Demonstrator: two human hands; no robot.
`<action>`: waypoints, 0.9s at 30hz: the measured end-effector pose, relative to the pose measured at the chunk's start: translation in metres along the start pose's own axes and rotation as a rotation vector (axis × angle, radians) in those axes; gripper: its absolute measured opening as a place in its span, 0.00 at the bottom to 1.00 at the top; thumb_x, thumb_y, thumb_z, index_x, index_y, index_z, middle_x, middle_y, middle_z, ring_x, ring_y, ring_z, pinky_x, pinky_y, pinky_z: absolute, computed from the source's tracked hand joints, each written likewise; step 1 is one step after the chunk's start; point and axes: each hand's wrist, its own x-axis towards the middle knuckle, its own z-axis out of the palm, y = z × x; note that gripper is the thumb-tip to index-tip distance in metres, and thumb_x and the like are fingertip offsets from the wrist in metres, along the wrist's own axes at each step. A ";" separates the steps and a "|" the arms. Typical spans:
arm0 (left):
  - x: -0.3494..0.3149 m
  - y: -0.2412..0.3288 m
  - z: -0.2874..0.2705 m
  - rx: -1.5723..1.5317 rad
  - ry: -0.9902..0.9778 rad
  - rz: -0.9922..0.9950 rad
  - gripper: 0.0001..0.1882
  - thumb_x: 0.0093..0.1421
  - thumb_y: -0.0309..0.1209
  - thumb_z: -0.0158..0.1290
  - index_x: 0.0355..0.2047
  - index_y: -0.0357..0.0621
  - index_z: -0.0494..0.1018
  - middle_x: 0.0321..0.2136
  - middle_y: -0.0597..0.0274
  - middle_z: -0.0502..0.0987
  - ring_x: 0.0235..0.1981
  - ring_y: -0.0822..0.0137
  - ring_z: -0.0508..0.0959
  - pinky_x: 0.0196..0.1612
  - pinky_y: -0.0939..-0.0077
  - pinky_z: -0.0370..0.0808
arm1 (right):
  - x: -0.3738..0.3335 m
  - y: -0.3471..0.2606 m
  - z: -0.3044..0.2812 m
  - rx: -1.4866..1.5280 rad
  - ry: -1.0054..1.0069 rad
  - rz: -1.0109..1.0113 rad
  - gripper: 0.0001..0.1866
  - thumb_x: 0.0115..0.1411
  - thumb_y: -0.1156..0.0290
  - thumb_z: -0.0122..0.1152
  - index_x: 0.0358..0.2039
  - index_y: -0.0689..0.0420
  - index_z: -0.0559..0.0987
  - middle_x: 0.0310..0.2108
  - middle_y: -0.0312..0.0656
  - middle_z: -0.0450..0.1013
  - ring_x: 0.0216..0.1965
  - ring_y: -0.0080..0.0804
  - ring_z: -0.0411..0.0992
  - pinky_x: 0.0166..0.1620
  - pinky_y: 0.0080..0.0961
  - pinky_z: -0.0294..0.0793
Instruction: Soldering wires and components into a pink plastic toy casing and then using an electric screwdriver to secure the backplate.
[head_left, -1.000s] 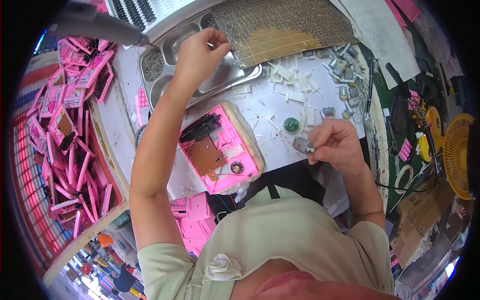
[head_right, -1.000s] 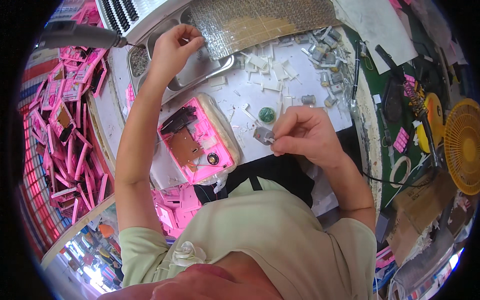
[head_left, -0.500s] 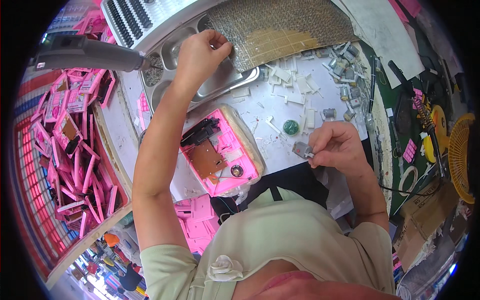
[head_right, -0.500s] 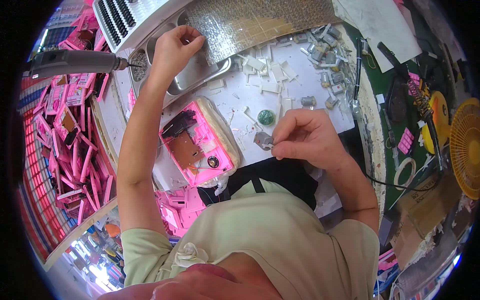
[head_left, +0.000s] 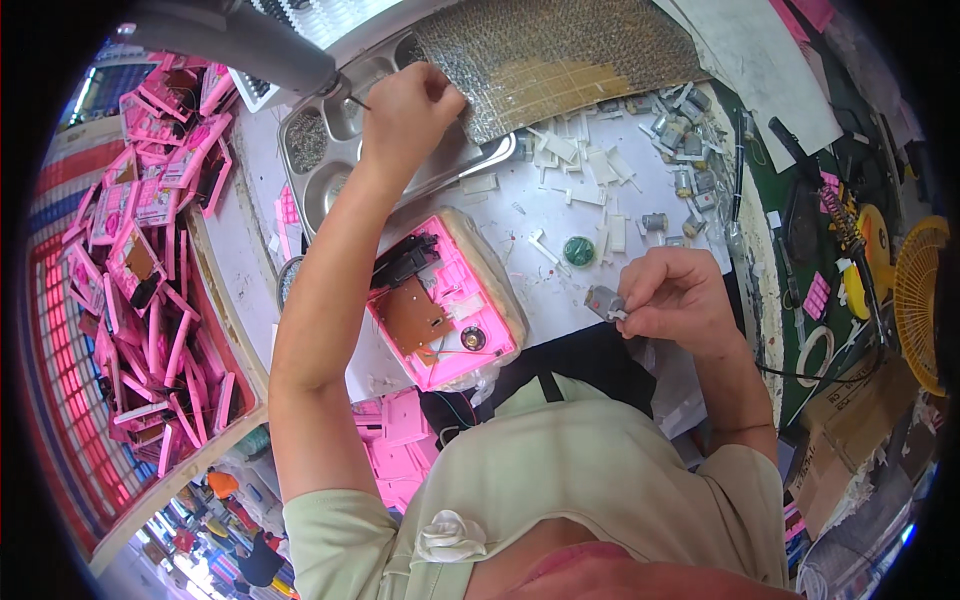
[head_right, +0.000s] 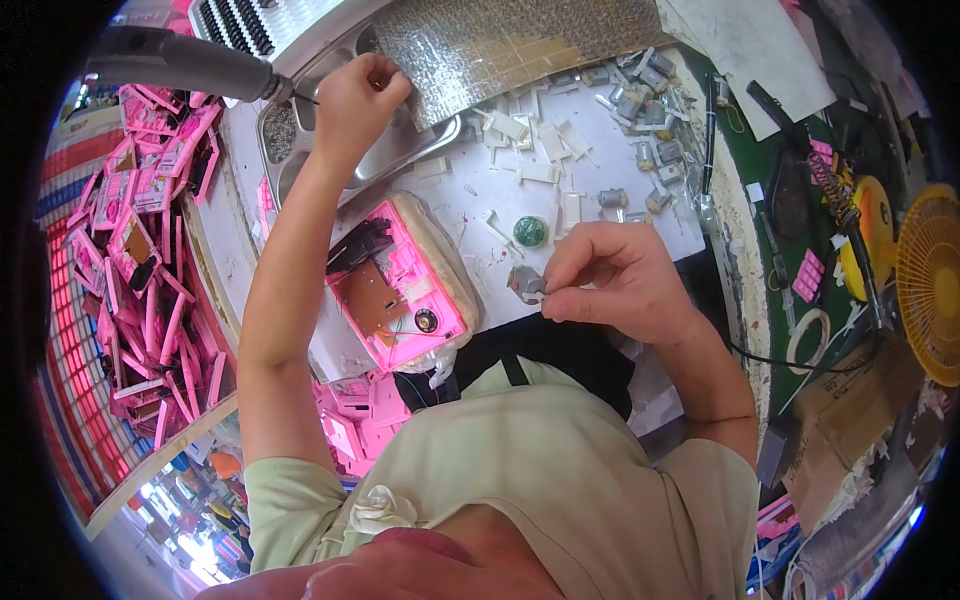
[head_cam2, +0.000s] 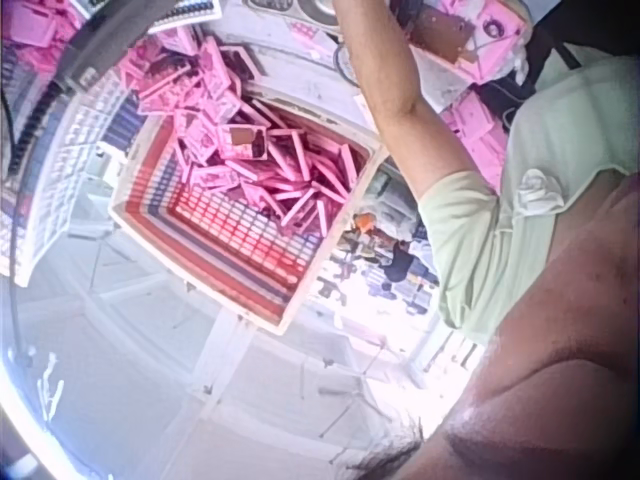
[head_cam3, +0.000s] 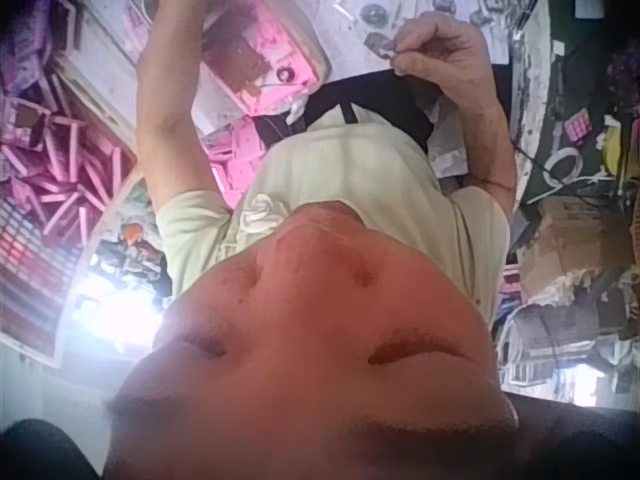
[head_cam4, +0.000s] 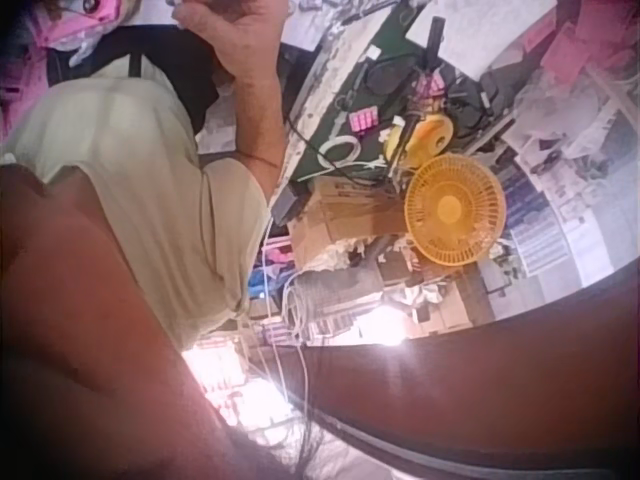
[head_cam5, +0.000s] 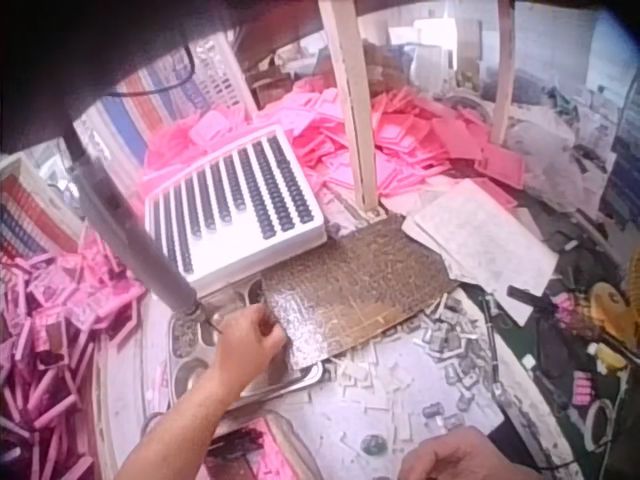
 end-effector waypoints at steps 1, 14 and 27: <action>-0.003 0.001 -0.002 -0.068 0.001 -0.052 0.13 0.54 0.36 0.60 0.31 0.37 0.82 0.26 0.53 0.84 0.28 0.59 0.84 0.38 0.67 0.79 | -0.001 0.000 -0.001 -0.006 0.006 0.000 0.10 0.53 0.82 0.76 0.32 0.63 0.80 0.31 0.39 0.79 0.33 0.22 0.77 0.38 0.19 0.75; -0.007 -0.007 0.004 -0.389 -0.042 -0.327 0.11 0.58 0.32 0.60 0.34 0.34 0.82 0.23 0.61 0.83 0.24 0.74 0.81 0.31 0.79 0.76 | -0.001 0.000 -0.002 0.038 0.000 0.000 0.10 0.53 0.84 0.75 0.32 0.63 0.80 0.32 0.40 0.79 0.33 0.22 0.77 0.37 0.20 0.76; -0.039 0.010 -0.020 -0.657 -0.056 -0.259 0.08 0.62 0.28 0.62 0.38 0.35 0.80 0.28 0.68 0.81 0.28 0.82 0.76 0.32 0.85 0.72 | 0.001 0.001 -0.004 0.047 0.000 -0.017 0.11 0.53 0.83 0.75 0.33 0.63 0.80 0.32 0.38 0.78 0.33 0.21 0.76 0.37 0.18 0.76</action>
